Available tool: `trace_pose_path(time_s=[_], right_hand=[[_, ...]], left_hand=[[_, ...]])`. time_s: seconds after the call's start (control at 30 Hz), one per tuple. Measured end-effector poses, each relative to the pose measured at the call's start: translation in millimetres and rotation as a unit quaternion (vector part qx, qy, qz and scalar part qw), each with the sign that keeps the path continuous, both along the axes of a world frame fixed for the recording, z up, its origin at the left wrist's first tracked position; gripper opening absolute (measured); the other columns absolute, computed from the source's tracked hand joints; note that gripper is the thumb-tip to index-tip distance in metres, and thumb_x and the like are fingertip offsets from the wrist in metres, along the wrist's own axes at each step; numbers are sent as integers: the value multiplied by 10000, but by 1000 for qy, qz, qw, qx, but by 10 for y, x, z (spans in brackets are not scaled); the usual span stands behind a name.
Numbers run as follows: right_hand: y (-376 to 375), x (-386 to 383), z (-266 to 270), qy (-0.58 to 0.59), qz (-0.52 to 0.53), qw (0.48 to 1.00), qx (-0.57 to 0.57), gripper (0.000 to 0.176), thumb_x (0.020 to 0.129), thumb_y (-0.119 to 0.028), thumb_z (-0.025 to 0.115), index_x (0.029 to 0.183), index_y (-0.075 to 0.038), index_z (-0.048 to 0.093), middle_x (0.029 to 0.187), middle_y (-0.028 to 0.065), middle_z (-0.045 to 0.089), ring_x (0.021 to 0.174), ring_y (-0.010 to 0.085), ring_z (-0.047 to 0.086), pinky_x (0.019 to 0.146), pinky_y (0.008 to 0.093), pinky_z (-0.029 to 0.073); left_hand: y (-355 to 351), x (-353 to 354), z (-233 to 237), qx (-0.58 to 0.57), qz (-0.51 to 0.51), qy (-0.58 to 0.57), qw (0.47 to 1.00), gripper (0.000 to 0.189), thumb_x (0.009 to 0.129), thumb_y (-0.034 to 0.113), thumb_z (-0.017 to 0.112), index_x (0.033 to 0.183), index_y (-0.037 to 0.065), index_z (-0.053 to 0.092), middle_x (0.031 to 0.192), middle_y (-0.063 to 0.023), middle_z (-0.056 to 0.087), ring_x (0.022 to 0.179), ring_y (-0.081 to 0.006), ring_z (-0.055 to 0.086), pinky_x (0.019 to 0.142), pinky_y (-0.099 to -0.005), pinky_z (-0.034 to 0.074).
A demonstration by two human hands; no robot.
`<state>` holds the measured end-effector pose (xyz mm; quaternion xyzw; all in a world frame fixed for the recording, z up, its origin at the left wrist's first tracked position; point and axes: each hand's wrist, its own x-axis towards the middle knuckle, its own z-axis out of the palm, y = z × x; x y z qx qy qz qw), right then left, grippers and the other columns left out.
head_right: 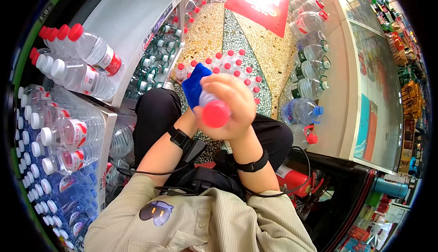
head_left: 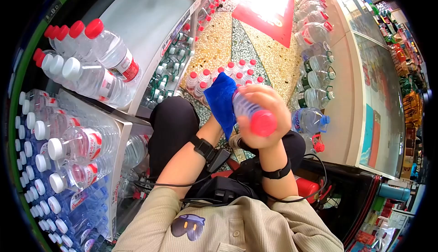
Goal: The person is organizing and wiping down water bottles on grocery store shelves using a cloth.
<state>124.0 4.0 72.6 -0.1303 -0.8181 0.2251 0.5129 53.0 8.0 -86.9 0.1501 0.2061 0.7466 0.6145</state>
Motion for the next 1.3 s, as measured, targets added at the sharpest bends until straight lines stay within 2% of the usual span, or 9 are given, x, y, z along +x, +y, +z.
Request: trace_pose_path(time_s=[0.1,0.2,0.37,0.7,0.73,0.83,0.93,1.07,1.3], right_hand=[[107,67,-125,91,-63,992,-64,266,795,-119,678,981,38,569,947,171,642,860,257,643,787,355,498],[148,-12,-225,277,-135,921,-239,255,836,-118,645,1029,20,551,1005,160,621,911,228,615,824,354,481],[236,31,-264,397,-165,825,-367,183,910,-156,573,1004,-16,504,999,97,568,890,164,559,857,327,457],[114,-29,-199,304,-39,892,-332,245,867,-173,610,1022,5,541,996,154,586,967,280,604,875,401,465],[140,-23,-202,301,-33,892,-335,244,867,-171,609,1019,7,541,997,154,586,963,281,605,871,402,467],[217,9,-199,299,-27,889,-346,238,856,-162,613,999,15,546,983,146,590,949,269,609,859,394,473],[195,17,-193,236,-111,910,-321,227,838,-136,631,982,18,548,957,136,596,947,249,607,856,383,473],[163,-18,-248,156,-145,955,-208,216,775,-59,675,958,4,579,914,98,624,872,181,590,835,319,457],[83,-145,-103,28,-63,997,-40,272,680,-82,717,911,16,612,882,145,629,793,254,618,735,338,490]], left_hand=[[63,6,-83,14,66,81,994,210,990,206,437,1123,67,521,973,-71,613,936,-210,604,894,-358,473],[82,-10,135,-1,93,-128,987,167,982,178,456,1095,77,525,932,-56,608,912,-205,602,872,-351,481],[20,-56,189,25,133,60,989,292,956,275,429,1120,54,526,977,-71,611,917,-216,615,829,-349,513],[-24,-179,371,-11,64,333,941,778,897,646,213,1204,-2,517,1092,-129,627,982,-232,630,819,-348,530],[-40,-174,425,-8,20,218,976,828,891,683,192,1212,-8,516,1104,-134,629,988,-234,632,818,-348,531],[-102,-205,537,22,-136,-213,967,581,974,485,305,1197,-4,528,1105,-126,626,975,-201,630,825,-336,529],[-127,-230,484,56,-155,-123,979,455,962,375,459,1224,9,522,1089,-98,640,978,-171,622,814,-323,519],[-90,-53,198,53,-25,59,997,354,989,250,435,1254,23,495,1210,-103,563,1072,-176,560,947,-324,451],[-21,-3,-3,-11,-52,-11,999,397,973,285,427,1264,19,479,1242,-112,535,1111,-182,538,955,-326,442]])
